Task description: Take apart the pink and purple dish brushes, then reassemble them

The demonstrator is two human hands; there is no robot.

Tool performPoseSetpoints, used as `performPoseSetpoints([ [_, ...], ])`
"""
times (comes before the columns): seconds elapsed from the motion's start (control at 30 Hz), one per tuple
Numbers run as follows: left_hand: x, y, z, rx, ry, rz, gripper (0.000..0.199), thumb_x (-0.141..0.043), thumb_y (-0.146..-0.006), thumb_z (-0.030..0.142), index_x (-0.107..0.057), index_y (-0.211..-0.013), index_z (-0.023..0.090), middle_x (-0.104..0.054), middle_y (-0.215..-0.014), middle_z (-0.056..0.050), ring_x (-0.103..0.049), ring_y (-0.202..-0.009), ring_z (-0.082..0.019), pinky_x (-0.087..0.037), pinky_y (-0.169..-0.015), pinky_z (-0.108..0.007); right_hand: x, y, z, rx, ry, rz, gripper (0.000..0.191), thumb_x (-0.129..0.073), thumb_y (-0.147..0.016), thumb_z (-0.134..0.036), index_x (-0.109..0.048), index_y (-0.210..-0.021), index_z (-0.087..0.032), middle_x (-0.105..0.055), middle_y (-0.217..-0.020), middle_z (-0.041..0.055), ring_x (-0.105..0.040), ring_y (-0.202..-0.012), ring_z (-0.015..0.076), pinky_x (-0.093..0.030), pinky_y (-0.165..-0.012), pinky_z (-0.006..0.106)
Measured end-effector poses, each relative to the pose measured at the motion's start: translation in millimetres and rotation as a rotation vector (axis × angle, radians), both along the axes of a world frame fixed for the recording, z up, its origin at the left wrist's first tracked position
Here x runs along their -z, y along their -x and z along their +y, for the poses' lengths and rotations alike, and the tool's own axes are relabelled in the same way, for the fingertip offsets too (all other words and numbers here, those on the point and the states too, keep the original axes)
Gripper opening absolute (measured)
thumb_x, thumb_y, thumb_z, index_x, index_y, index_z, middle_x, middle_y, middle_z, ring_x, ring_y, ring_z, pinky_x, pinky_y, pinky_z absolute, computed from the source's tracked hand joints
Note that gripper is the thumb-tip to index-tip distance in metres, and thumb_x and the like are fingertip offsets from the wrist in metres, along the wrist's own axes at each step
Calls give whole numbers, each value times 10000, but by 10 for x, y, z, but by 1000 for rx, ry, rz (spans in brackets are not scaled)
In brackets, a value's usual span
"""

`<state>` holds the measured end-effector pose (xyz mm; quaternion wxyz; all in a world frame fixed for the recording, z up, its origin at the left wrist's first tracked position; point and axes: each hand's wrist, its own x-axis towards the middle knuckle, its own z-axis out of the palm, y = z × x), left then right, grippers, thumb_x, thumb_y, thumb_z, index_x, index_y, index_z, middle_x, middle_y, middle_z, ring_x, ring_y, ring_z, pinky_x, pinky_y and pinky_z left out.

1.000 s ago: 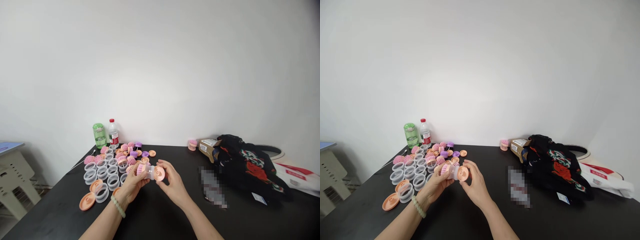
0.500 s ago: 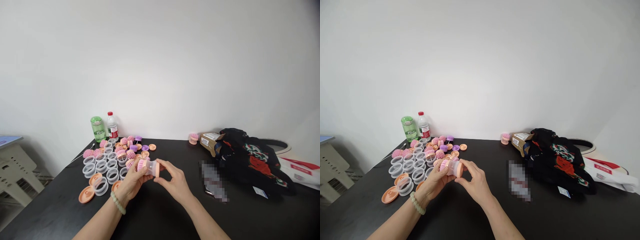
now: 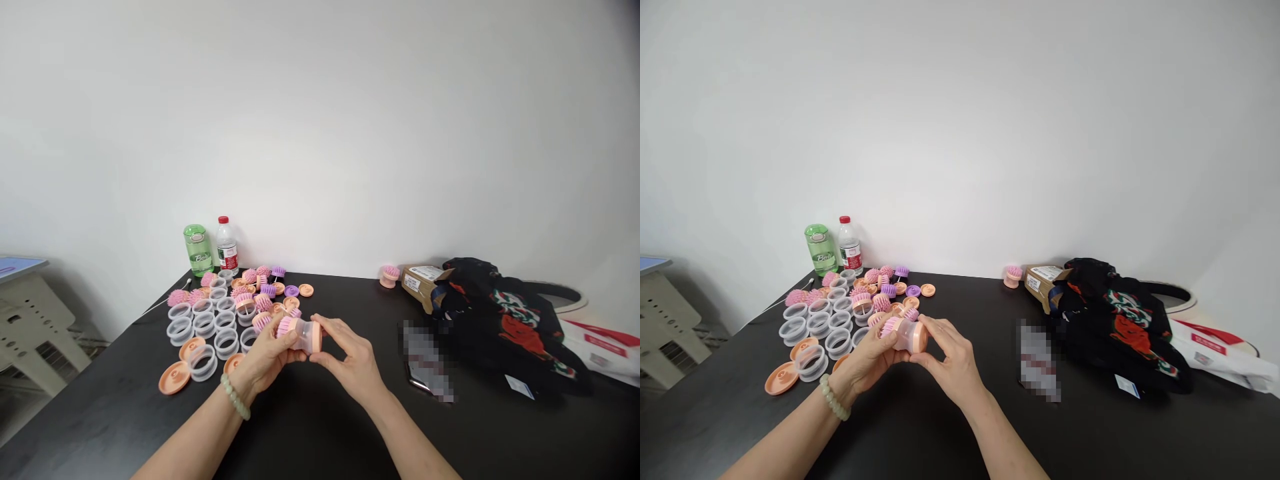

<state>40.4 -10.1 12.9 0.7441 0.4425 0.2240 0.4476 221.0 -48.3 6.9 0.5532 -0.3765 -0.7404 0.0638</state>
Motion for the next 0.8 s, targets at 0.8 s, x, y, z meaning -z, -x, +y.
performPoseSetpoints([
  [0.8, 30, -52, -39, -50, 48, 31, 479, -867, -677, 364, -641, -1070, 211, -656, -849, -15, -628, -722, -150, -502, -638, -262, 51, 18, -14, 113, -23, -151, 350, -663, -883, -471, -599, -1114, -214, -663, -761, 38, -639, -625, 199, -572, -586, 336],
])
